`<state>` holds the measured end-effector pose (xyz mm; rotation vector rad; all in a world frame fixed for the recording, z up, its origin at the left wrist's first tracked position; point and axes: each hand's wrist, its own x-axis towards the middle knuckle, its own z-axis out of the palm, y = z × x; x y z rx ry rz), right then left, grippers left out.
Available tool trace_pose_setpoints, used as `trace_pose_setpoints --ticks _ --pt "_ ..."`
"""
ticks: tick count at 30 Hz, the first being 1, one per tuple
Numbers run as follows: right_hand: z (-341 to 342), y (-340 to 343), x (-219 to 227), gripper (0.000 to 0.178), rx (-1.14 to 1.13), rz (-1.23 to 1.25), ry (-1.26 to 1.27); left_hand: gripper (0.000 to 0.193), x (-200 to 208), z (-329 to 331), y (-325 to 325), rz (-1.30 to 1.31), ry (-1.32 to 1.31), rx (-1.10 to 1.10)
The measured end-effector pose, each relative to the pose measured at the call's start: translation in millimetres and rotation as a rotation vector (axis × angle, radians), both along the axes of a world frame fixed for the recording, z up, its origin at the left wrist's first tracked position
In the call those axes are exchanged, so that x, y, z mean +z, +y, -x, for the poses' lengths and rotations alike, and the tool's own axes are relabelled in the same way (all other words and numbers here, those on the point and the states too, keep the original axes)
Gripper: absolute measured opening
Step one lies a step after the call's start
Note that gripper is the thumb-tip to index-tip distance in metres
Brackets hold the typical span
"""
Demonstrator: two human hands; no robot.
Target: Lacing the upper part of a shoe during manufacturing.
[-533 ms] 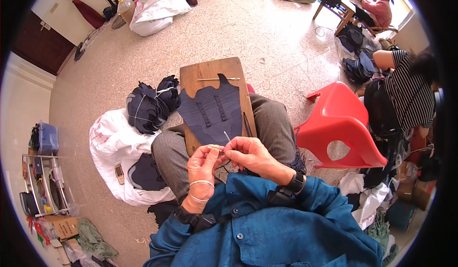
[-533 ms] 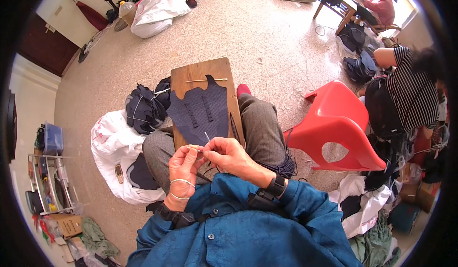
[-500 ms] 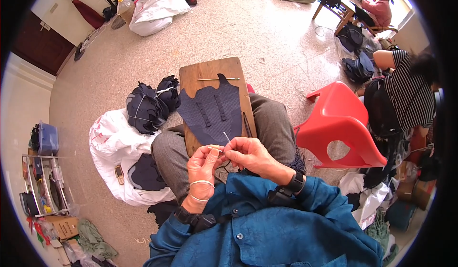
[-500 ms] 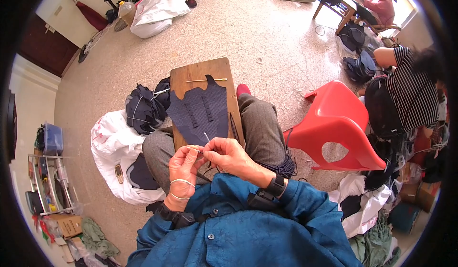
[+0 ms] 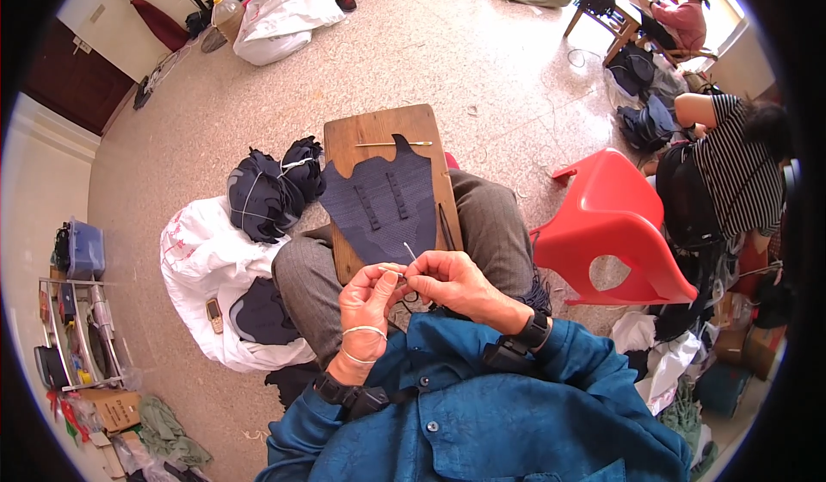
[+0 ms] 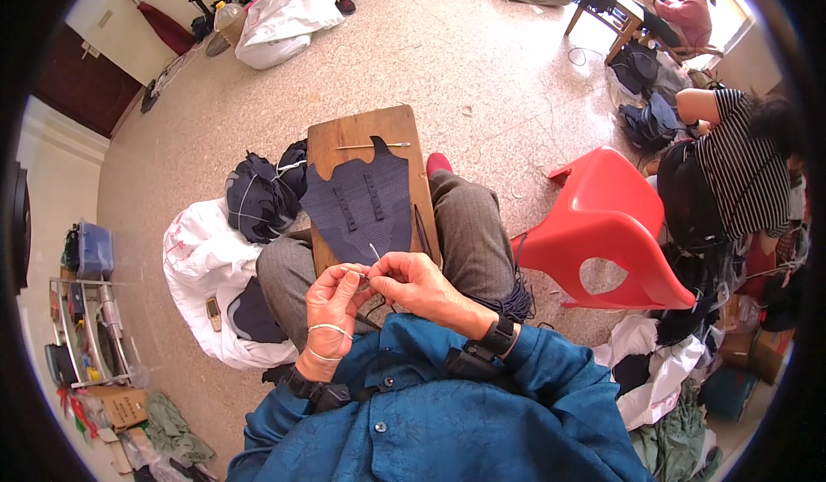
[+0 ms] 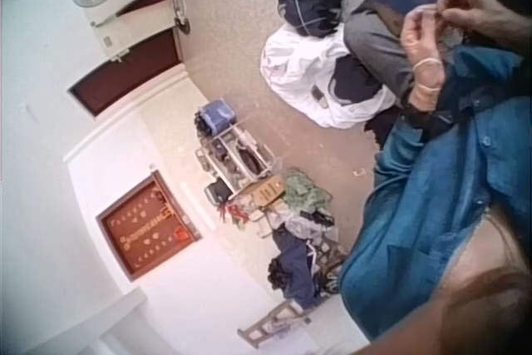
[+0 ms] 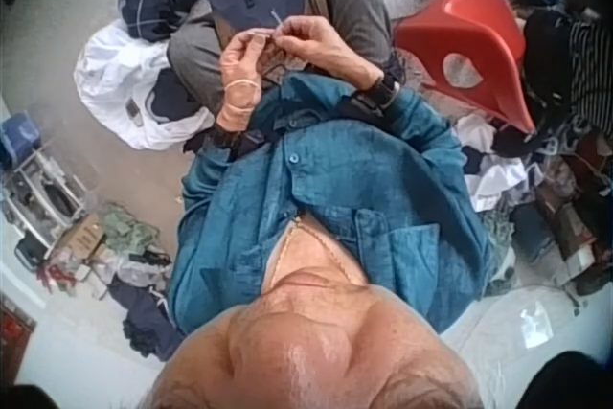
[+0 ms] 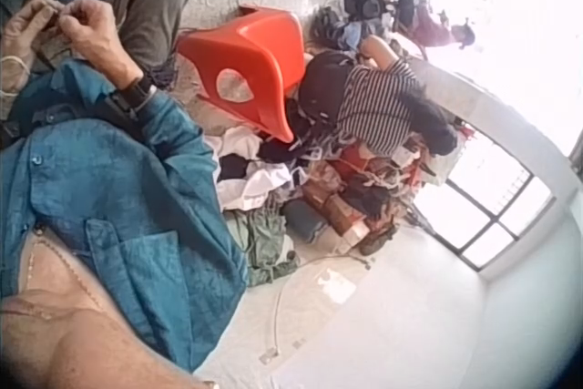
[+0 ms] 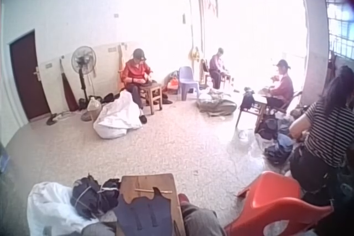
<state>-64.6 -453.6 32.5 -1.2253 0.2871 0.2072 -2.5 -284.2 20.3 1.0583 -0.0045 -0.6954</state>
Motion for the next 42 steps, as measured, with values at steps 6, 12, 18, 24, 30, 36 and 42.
trace_pose_setpoints --ticks 6,12,18,24,30,36,42 --pt "-2.1 0.7 -9.2 0.015 0.007 0.032 -0.029 0.011 -5.1 -0.5 1.4 -0.02 -0.016 -0.005" --pt "-3.0 1.2 -13.4 0.015 0.018 0.095 -0.015 0.012 -5.3 2.7 -1.7 -0.024 -0.064 -0.003" --pt "-5.5 1.4 0.5 0.014 -0.006 0.079 -0.051 0.01 -3.7 -11.7 5.9 -0.176 -0.265 -0.052" --pt "-3.5 -31.7 70.7 0.02 -0.165 0.043 -0.135 0.012 50.0 -53.2 28.6 -0.046 -0.148 -0.076" --pt "-11.3 -70.5 105.7 0.022 -0.338 0.138 -0.208 0.012 71.6 -93.9 42.7 -0.02 -0.235 0.046" --pt "-63.5 -97.1 87.3 0.023 -0.434 0.526 -0.362 0.008 28.1 -153.5 31.2 -0.242 -0.546 0.273" --pt "-84.0 -105.4 48.6 0.021 -0.392 0.775 -0.293 0.004 -16.3 -161.0 27.7 -0.758 -0.993 0.013"
